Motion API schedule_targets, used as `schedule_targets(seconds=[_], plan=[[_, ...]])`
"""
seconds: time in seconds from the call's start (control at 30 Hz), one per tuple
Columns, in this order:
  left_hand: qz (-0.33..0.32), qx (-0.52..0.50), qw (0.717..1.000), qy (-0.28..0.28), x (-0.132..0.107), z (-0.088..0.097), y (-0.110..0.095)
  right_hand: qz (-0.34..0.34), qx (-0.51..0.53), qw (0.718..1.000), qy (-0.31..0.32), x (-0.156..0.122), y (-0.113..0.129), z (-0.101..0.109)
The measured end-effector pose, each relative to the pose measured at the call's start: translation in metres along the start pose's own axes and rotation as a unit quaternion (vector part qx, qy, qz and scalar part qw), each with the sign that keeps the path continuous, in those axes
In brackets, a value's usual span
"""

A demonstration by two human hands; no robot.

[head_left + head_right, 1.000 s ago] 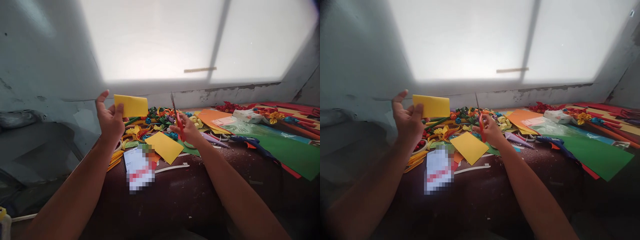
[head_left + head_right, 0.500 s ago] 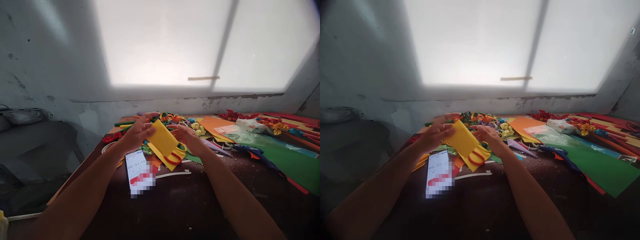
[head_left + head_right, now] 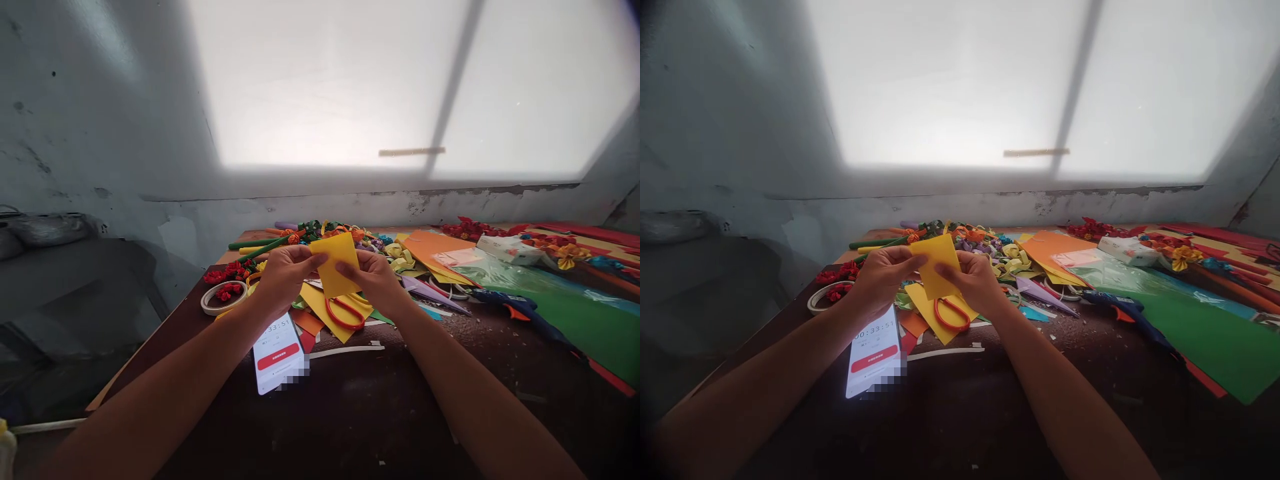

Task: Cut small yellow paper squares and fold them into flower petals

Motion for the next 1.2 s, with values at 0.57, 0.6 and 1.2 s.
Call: schedule_targets(seconds=[0.57,0.6,1.2], plan=[[0.004,-0.014,1.000,0.018,0.0005,0.0016,0.0038,-0.009,0.010,1.000,0.003,-0.0007,-0.0012,0.0000],[0.005,-0.013,1.000,0.020,0.0004,0.0016,0.0039,-0.010,0.012,1.000,0.000,-0.0009,-0.0008,-0.0002],[0.007,0.003,1.000,0.030,0.0002,0.0039,0.0038,-0.007,-0.013,1.000,-0.007,0.0001,-0.0056,0.0009]])
Point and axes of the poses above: each hand's wrist, its own x-axis towards the middle knuckle, its own z-axis out of the back of the hand, y = z × x, the point moved 3 cm from there along x, towards the middle knuckle, and after that the axes turned 8 degrees about -x, right-handed, at the moved point
